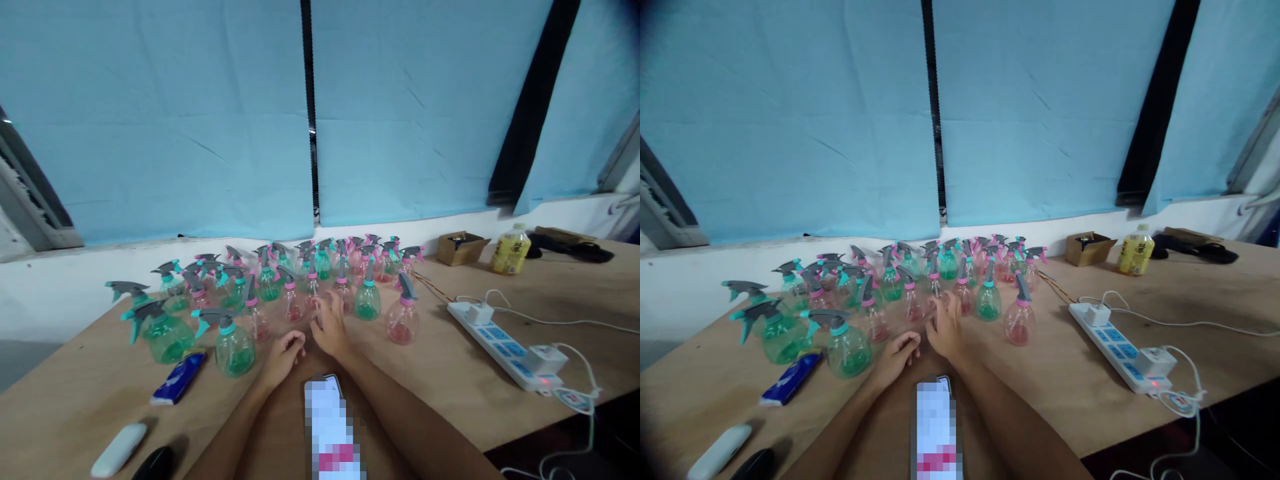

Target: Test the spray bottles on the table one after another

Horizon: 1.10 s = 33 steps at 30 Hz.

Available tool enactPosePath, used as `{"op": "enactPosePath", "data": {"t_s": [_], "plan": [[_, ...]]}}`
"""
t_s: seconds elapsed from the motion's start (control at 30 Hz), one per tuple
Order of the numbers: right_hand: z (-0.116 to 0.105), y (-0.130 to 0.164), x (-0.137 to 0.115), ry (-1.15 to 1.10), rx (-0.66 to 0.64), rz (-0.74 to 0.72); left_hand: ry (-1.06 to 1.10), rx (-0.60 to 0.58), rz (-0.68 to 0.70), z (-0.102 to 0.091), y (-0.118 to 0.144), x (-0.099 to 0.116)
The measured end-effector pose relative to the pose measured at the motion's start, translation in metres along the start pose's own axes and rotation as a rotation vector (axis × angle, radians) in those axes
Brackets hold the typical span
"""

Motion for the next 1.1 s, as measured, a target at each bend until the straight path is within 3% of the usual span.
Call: {"op": "enactPosePath", "data": {"t_s": [0.23,0.47,0.83,1.1], "plan": [[0.034,-0.02,0.01,0.008,0.013,-0.049,0.022,-0.015,-0.01,0.001,-0.001,0.0],[0.052,-0.032,0.021,0.01,0.023,-0.079,0.029,-0.022,-0.011,0.002,0.002,0.002],[0.044,-0.031,0.022,0.031,0.011,-0.024,0.049,-0.023,-0.024,0.003,0.001,-0.005],[0.039,-0.03,0.017,0.165,0.011,-0.024,0.041,-0.017,-0.028,0.003,0.001,-0.007]]}}
Point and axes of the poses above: each hand's wrist, its own y-axis away from the middle knuckle, its own z-axis out of the palm, x = y × z, the point moved 9 cm from there along -y, towards the middle knuckle, and after that the axes turned 7 degrees about z, right-handed, at the moved point
